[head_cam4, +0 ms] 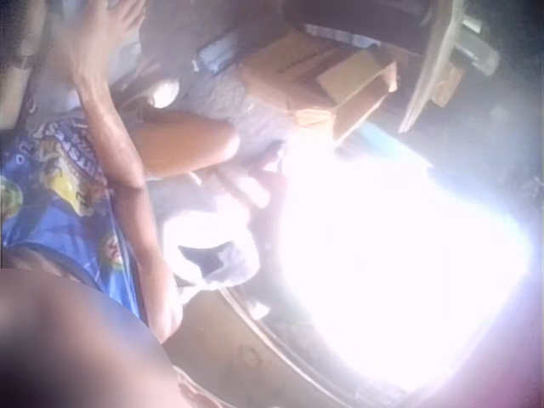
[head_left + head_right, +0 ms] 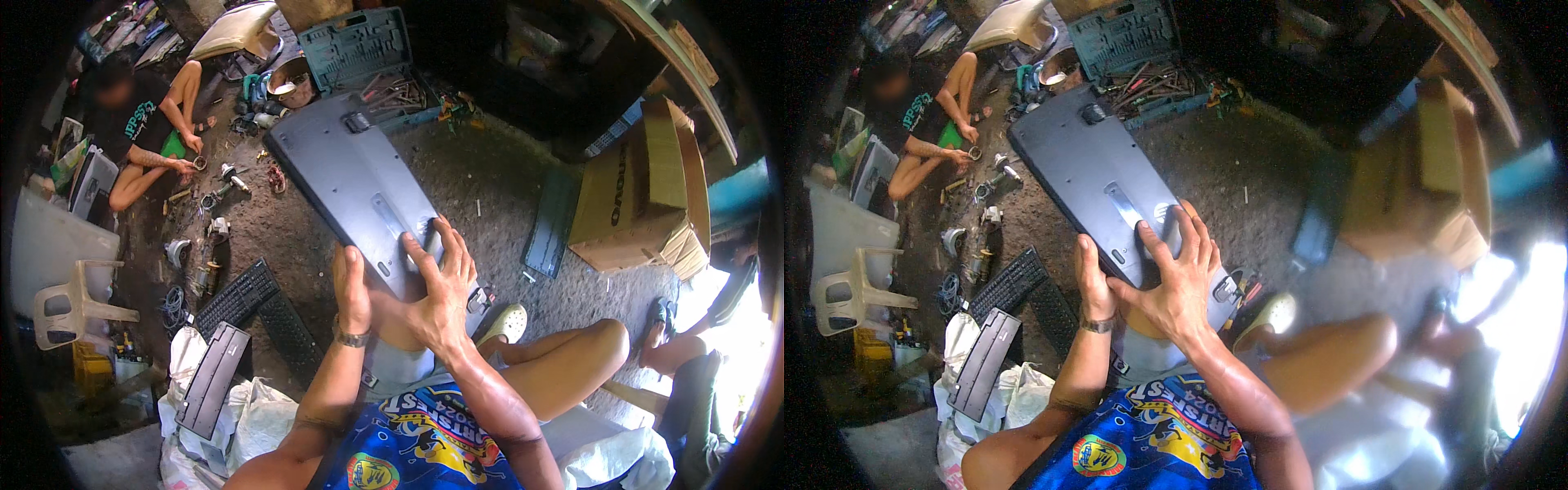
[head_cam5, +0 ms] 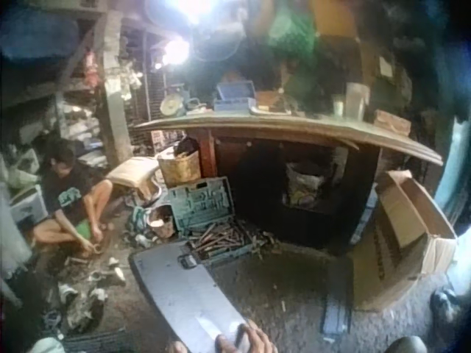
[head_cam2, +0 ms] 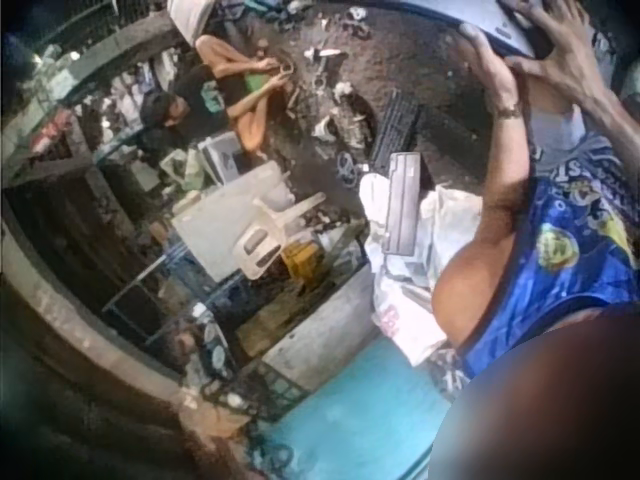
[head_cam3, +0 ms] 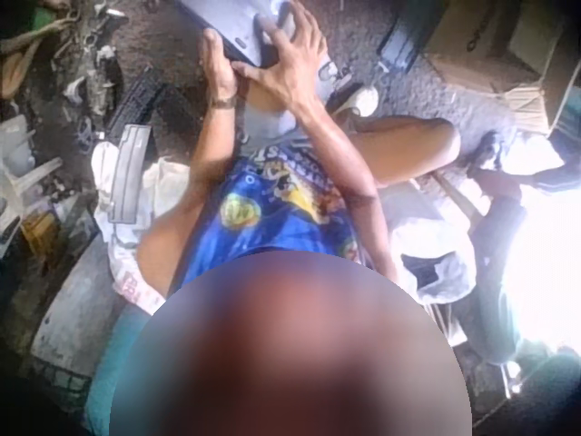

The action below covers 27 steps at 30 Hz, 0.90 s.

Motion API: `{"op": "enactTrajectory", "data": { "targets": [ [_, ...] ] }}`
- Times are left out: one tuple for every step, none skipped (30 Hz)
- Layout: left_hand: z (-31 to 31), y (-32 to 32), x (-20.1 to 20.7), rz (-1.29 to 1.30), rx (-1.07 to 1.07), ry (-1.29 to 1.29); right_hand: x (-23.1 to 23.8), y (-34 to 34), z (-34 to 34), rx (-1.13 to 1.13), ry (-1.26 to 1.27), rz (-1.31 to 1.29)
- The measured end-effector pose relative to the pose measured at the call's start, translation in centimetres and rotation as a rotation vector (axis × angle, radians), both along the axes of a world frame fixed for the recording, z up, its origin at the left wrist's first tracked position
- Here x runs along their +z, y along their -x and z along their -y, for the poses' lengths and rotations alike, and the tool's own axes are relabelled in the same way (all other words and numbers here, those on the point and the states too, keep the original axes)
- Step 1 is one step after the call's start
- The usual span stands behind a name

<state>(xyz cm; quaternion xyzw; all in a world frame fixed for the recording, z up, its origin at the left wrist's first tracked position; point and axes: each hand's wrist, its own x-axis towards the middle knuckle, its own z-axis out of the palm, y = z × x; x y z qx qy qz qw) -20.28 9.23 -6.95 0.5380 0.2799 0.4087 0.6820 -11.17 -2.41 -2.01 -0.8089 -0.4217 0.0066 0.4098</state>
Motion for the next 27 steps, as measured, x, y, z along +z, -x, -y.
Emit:
{"op": "enactTrajectory", "data": {
  "targets": [
    [-0.5, 0.4, -0.6, -0.005, -0.067, 0.024, 0.3, -0.1, 0.1, 0.019, -0.013, -0.029],
    [-0.7, 0.7, -1.0, -0.066, -0.093, 0.099, 0.7, -0.2, 0.1, 0.033, -0.016, -0.049],
    [-0.9, 0.6, -1.2, 0.016, -0.120, 0.043, 1.1, -0.4, 0.1, 0.046, -0.025, -0.063],
    [-1.1, 0.4, -1.1, 0.052, -0.110, 0.040, 1.5, -0.7, 0.2, 0.054, -0.015, -0.042],
    [-1.1, 0.2, -0.7, 0.070, -0.081, 0.027, 1.9, -1.1, 0.2, 0.072, -0.023, -0.065],
    [-0.9, -0.4, -0.2, 0.064, -0.012, 0.042, 2.3, -1.4, 0.3, 0.091, -0.026, -0.097],
    [-0.5, -0.7, 0.6, 0.018, 0.025, -0.003, 2.6, -1.8, 0.4, 0.105, -0.005, -0.130],
    [-0.1, -0.9, 1.6, -0.060, 0.032, -0.052, 2.9, -2.1, 0.5, 0.126, -0.004, -0.171],
    [0.3, -1.3, 2.5, -0.132, 0.057, -0.098, 3.0, -2.6, 0.6, 0.138, -0.001, -0.204],
    [1.1, -1.8, 3.3, -0.088, 0.091, -0.047, 3.0, -3.0, 0.8, 0.160, 0.002, -0.237],
    [1.9, -2.2, 4.0, -0.071, 0.125, 0.035, 3.1, -3.5, 1.0, 0.182, -0.025, -0.260],
    [2.5, -2.6, 4.7, 0.024, 0.140, 0.031, 3.1, -3.9, 1.3, 0.203, -0.018, -0.290],
    [2.7, -2.8, 5.3, -0.096, 0.185, 0.006, 3.3, -4.3, 1.6, 0.228, -0.012, -0.323],
    [2.8, -3.1, 5.8, -0.131, 0.182, -0.076, 3.4, -4.8, 1.9, 0.241, -0.024, -0.354],
    [3.0, -3.4, 6.1, -0.230, 0.230, -0.225, 3.8, -5.4, 2.1, 0.260, -0.026, -0.378],
    [3.0, -3.6, 6.4, -0.382, 0.269, -0.220, 4.1, -6.0, 2.2, 0.277, 0.031, -0.314],
    [3.2, -3.7, 6.4, -0.318, 0.274, -0.337, 4.6, -6.6, 2.5, 0.327, 0.071, -0.252],
    [3.2, -4.0, 6.5, -0.313, 0.263, -0.390, 5.1, -7.3, 2.7, 0.373, 0.125, -0.202],
    [3.3, -4.0, 6.5, -0.339, 0.279, -0.431, 5.7, -7.9, 2.8, 0.409, 0.187, -0.108],
    [3.2, -4.2, 6.5, -0.388, 0.256, -0.456, 6.3, -8.9, 3.0, 0.457, 0.177, -0.060],
    [3.3, -4.1, 6.4, -0.425, 0.257, -0.481, 6.9, -9.5, 3.1, 0.470, 0.215, -0.088],
    [3.4, -4.4, 6.3, -0.305, 0.268, -0.555, 7.3, -10.1, 3.2, 0.482, 0.248, -0.113],
    [3.5, -4.2, 6.3, -0.322, 0.265, -0.474, 7.6, -10.5, 3.0, 0.490, 0.296, -0.161],
    [3.5, -4.4, 6.3, -0.274, 0.241, -0.454, 7.8, -11.0, 2.9, 0.483, 0.301, -0.167],
    [3.4, -4.4, 6.4, -0.282, 0.238, -0.375, 7.8, -11.4, 2.6, 0.510, 0.186, -0.131],
    [3.3, -4.5, 6.5, -0.271, 0.223, -0.299, 7.8, -11.7, 2.4, 0.520, 0.258, -0.079],
    [3.2, -4.5, 6.7, -0.299, 0.215, -0.266, 7.6, -11.9, 2.2, 0.513, 0.262, -0.092]
  ]
}}
